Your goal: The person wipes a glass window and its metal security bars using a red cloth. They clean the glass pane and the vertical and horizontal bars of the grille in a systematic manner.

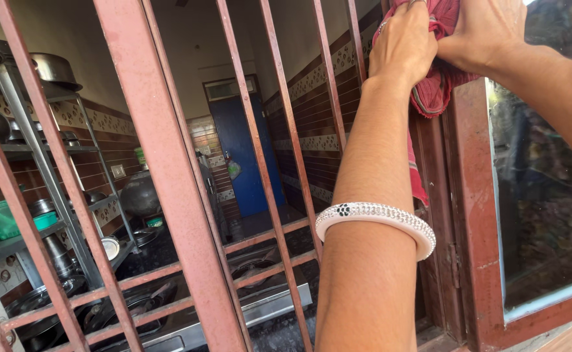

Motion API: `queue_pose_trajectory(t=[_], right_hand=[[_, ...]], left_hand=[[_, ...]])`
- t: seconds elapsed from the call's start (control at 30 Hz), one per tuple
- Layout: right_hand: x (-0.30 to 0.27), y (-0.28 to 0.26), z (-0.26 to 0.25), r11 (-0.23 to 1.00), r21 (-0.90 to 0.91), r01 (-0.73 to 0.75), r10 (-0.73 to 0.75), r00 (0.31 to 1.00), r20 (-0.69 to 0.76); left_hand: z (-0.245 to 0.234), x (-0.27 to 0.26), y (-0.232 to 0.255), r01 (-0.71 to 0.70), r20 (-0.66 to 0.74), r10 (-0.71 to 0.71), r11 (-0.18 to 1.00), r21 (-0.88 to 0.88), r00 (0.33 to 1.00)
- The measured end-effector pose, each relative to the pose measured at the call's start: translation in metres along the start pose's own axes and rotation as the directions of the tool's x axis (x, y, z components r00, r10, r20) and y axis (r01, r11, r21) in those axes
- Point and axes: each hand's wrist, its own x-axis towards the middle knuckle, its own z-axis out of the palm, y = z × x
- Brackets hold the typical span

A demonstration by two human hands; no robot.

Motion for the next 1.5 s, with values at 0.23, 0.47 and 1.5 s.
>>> queue_pose_trajectory(t=[0.23,0.47,1.5], right_hand=[[0.000,0.018,0.013,0.995,0.035,-0.098,0.092,0.986,0.138],[0.002,0.031,0.021,0.995,0.072,-0.063,0.053,0.990,0.129],[-0.041,-0.017,-0.016,0.904,0.065,-0.422,0.383,0.869,0.313]], left_hand=[[-0.001,-0.002,0.004,0.027,0.000,-0.027,1.000,0.003,1.000],[-0.006,-0.005,0.012,0.094,-0.052,-0.103,0.986,-0.140,0.993],[-0.025,-0.034,0.071,0.057,0.149,-0.114,0.937,0.344,0.982]])
